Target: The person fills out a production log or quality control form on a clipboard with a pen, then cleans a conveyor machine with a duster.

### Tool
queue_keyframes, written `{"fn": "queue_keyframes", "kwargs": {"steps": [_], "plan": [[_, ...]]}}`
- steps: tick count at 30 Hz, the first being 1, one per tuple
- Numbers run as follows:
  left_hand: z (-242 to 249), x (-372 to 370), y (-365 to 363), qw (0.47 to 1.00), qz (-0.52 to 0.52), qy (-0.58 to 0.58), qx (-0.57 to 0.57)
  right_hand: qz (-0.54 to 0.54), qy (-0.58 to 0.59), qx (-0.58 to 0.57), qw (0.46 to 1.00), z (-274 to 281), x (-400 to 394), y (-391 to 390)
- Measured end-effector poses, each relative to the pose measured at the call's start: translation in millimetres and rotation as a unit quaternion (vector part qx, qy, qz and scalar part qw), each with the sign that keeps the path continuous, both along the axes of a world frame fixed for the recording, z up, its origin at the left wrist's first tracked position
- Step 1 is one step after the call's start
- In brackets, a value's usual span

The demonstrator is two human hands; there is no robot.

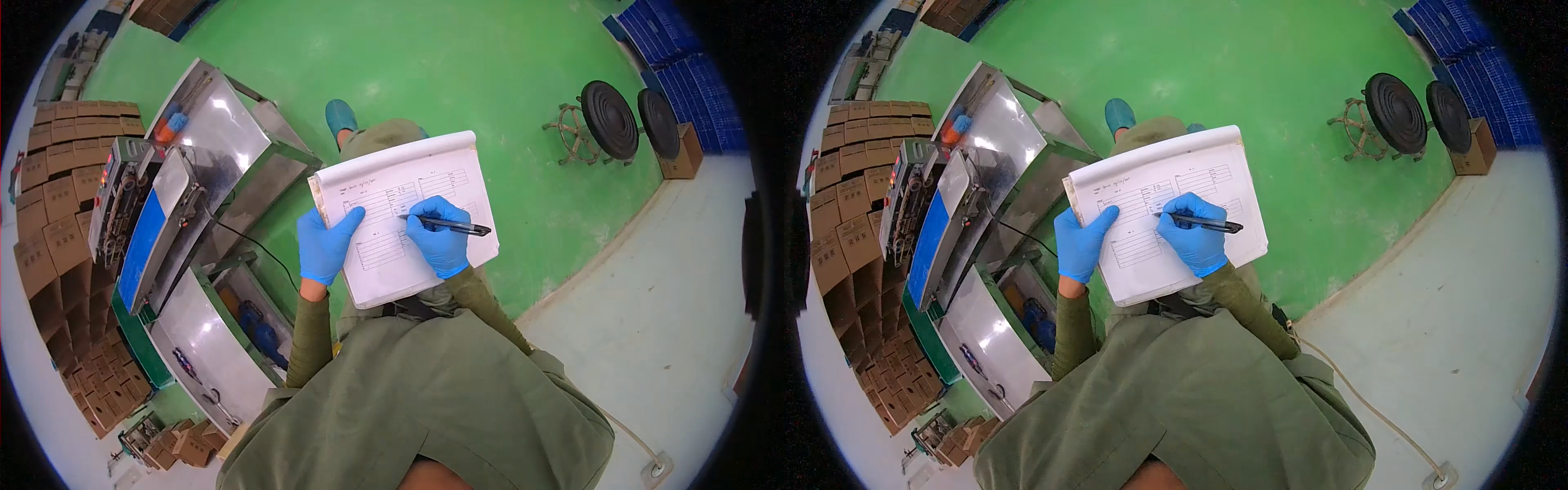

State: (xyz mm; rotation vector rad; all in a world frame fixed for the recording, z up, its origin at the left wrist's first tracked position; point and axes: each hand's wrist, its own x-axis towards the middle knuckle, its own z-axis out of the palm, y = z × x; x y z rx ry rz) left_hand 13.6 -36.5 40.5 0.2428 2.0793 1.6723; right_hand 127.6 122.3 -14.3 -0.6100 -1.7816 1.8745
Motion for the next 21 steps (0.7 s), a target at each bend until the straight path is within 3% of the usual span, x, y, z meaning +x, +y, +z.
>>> {"fn": "queue_keyframes", "kwargs": {"steps": [21], "plan": [[-4.8, -0.6, -2.0, 1.0, 0.0, 0.004, -0.005, -0.006, -0.008, 0.011, 1.0, -6.3, -0.5, -0.4]]}}
